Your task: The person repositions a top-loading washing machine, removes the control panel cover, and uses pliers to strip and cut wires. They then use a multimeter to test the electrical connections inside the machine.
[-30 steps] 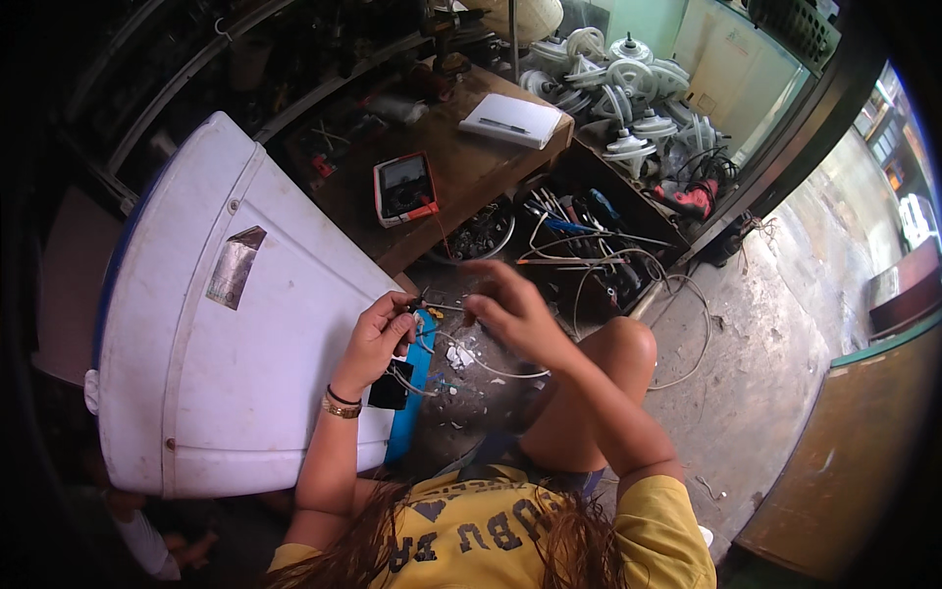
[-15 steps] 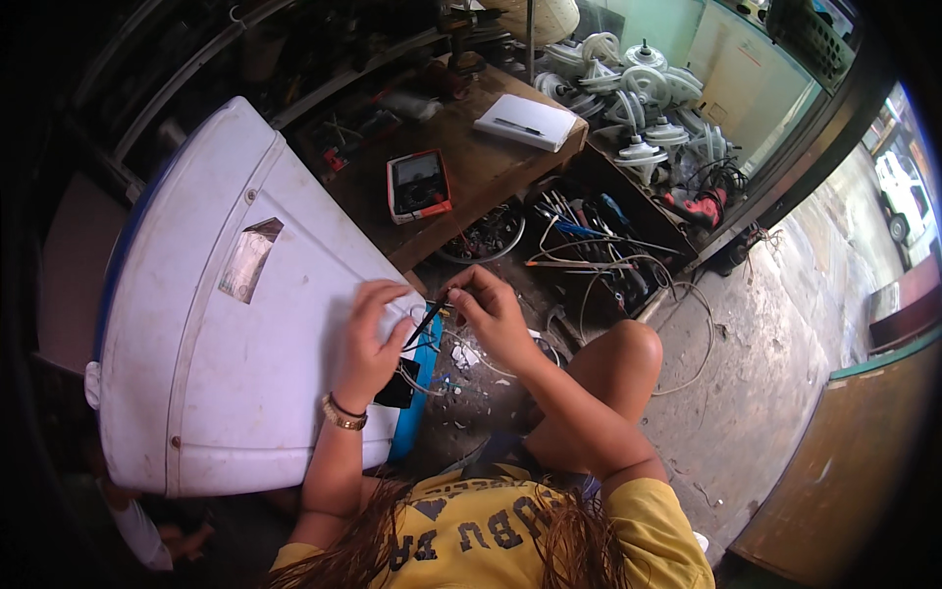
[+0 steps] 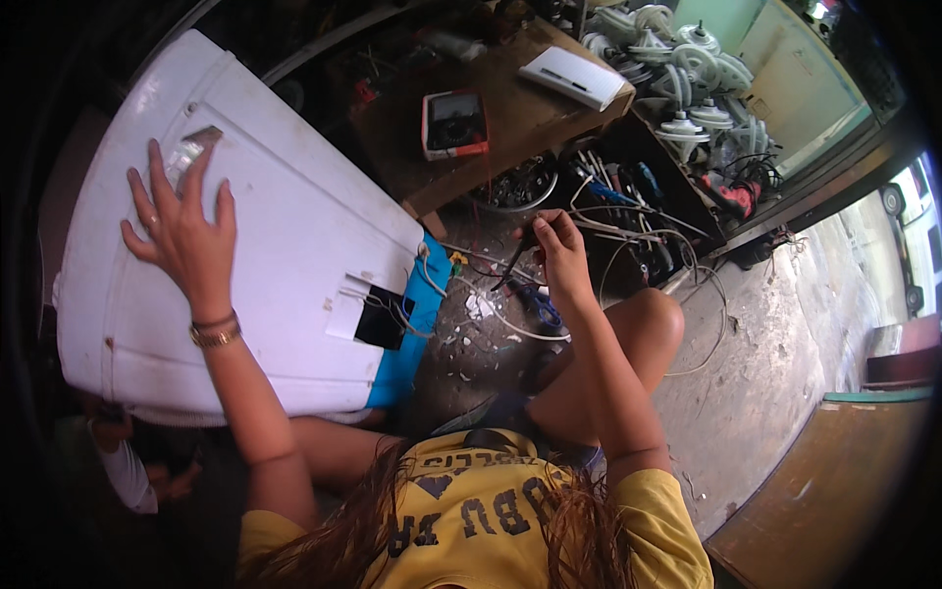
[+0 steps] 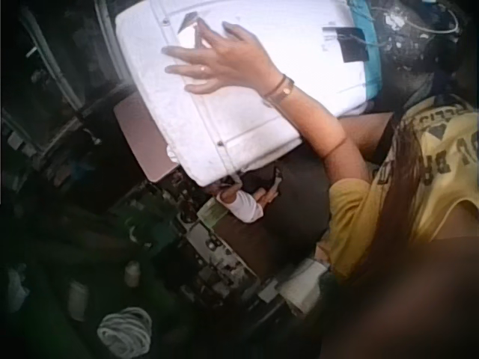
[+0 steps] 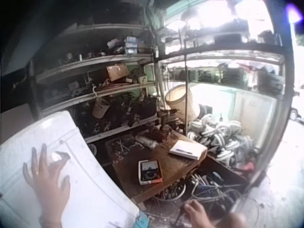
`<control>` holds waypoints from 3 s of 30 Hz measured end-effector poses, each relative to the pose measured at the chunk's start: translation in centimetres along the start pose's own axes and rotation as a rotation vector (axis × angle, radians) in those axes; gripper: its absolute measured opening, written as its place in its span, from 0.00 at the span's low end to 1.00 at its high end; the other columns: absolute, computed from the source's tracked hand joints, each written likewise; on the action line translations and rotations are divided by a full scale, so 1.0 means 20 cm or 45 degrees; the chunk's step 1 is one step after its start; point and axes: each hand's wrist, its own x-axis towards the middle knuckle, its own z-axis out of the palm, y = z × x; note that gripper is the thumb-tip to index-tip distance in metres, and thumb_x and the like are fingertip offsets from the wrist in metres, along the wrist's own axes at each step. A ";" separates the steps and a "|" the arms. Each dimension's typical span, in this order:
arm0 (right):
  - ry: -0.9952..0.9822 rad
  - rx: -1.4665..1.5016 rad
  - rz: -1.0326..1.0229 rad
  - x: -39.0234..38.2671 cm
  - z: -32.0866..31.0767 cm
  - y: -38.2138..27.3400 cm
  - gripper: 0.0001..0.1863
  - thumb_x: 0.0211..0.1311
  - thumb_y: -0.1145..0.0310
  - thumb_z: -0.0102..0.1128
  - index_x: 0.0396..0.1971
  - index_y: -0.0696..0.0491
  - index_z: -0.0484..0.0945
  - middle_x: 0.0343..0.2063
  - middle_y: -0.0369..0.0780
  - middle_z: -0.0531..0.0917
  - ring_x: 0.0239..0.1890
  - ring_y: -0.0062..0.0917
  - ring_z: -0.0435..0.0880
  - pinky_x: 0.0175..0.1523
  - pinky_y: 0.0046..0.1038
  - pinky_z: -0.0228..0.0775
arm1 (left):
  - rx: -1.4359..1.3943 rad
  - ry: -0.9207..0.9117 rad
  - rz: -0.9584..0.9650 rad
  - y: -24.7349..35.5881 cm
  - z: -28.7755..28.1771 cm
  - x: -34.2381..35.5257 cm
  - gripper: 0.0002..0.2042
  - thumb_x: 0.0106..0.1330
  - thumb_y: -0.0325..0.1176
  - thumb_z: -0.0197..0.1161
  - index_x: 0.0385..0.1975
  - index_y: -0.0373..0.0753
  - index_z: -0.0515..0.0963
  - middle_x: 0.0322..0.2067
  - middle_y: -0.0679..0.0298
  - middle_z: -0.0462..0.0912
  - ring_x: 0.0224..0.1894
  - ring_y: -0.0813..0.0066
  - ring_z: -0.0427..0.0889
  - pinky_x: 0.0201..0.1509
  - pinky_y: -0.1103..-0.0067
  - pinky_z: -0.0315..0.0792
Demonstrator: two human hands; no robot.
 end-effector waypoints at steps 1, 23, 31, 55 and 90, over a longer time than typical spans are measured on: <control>-0.007 -0.020 0.009 0.00 0.00 0.02 0.04 0.68 0.67 0.50 0.34 0.48 0.71 0.27 0.31 0.80 0.23 0.09 0.68 0.27 0.14 0.56 | 0.064 0.022 -0.008 -0.07 0.06 0.03 0.17 0.57 0.41 0.65 0.49 0.62 0.79 0.65 0.68 0.64 0.68 0.61 0.57 0.63 0.53 0.46; -0.048 -0.077 0.421 -0.14 0.07 0.60 0.07 0.70 0.66 0.47 0.38 0.53 0.72 0.22 0.33 0.72 0.17 0.15 0.68 0.20 0.19 0.60 | -1.138 -0.478 0.505 0.18 0.51 -0.13 0.09 0.60 0.41 0.60 0.33 0.43 0.74 0.31 0.60 0.81 0.37 0.57 0.80 0.37 0.64 0.74; -0.117 -0.340 0.215 -0.10 0.11 0.32 0.07 0.71 0.66 0.46 0.39 0.55 0.68 0.22 0.33 0.71 0.21 0.13 0.68 0.24 0.18 0.59 | -1.095 -1.512 0.359 0.44 0.45 -0.75 0.17 0.62 0.44 0.60 0.32 0.32 0.72 0.26 0.50 0.80 0.29 0.53 0.80 0.36 0.65 0.73; -0.694 -1.106 -0.460 0.02 0.53 0.06 0.10 0.55 0.78 0.61 0.38 0.55 0.79 0.30 0.41 0.84 0.34 0.27 0.84 0.38 0.27 0.72 | -2.395 -1.751 -0.654 0.52 0.34 -0.59 0.04 0.63 0.24 0.59 0.35 0.34 0.72 0.23 0.63 0.80 0.21 0.82 0.77 0.26 0.87 0.68; -0.685 -0.545 0.119 -0.76 0.27 0.31 0.15 0.60 0.78 0.61 0.45 0.58 0.68 0.33 0.40 0.82 0.38 0.20 0.81 0.44 0.23 0.73 | -2.292 -1.158 -0.857 0.51 0.51 -0.56 0.08 0.68 0.29 0.52 0.26 0.37 0.69 0.17 0.67 0.73 0.15 0.84 0.70 0.19 0.85 0.66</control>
